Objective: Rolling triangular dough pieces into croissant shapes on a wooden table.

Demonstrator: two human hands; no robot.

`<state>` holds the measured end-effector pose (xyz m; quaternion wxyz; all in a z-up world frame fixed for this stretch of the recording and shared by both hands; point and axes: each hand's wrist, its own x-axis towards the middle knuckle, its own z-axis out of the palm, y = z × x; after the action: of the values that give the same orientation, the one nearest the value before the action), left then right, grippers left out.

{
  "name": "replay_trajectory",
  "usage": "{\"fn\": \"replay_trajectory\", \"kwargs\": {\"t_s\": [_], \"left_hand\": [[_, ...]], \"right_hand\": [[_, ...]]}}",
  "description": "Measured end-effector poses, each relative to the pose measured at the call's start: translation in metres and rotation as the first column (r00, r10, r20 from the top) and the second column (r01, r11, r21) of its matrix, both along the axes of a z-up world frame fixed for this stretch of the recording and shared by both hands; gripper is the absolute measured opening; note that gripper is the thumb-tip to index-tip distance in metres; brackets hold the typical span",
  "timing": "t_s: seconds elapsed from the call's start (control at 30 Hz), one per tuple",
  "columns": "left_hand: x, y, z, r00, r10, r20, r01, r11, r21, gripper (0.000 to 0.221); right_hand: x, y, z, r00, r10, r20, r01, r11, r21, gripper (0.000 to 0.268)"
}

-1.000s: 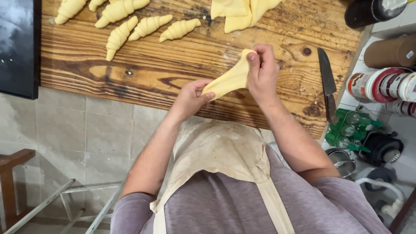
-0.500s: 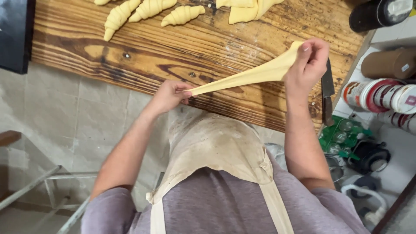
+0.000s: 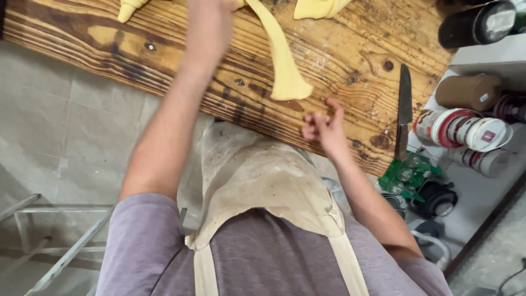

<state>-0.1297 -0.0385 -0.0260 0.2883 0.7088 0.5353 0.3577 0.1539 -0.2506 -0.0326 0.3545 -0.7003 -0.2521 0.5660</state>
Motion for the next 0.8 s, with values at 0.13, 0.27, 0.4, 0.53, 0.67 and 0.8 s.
{"fn": "replay_trajectory", "kwargs": {"t_s": [0.13,0.27,0.4,0.53,0.67,0.8], "left_hand": [[0.048,-0.08,0.048,0.937,-0.32,-0.14,0.221,0.852,-0.474,0.031],[0.065,-0.133,-0.097,0.865,-0.309,-0.395,0.381,0.918,0.115,0.079],[0.055,-0.128,-0.095,0.902,-0.283,-0.325,0.384,0.871,0.307,0.026],[0.023,-0.143,-0.059,0.889,-0.323,-0.324,0.423,0.85,0.314,0.017],[0.014,-0.159,-0.091,0.893,-0.323,-0.314,0.41,0.871,0.27,0.014],[0.028,-0.175,-0.125,0.937,-0.309,-0.161,0.337,0.921,0.193,0.01]], "right_hand": [[0.022,0.001,-0.002,0.565,0.352,0.746,-0.687,0.701,0.19,0.042],[0.015,0.056,-0.034,0.306,0.337,0.891,-0.864,0.49,0.112,0.056],[0.002,0.078,-0.051,0.265,0.184,0.946,-0.943,0.255,0.215,0.018],[-0.007,0.073,-0.051,0.333,0.119,0.935,-0.939,0.134,0.317,0.019],[-0.014,0.056,-0.078,0.345,0.097,0.934,-0.933,0.145,0.329,0.015],[-0.019,0.034,-0.064,0.315,0.235,0.92,-0.907,0.36,0.219,0.02]]}}
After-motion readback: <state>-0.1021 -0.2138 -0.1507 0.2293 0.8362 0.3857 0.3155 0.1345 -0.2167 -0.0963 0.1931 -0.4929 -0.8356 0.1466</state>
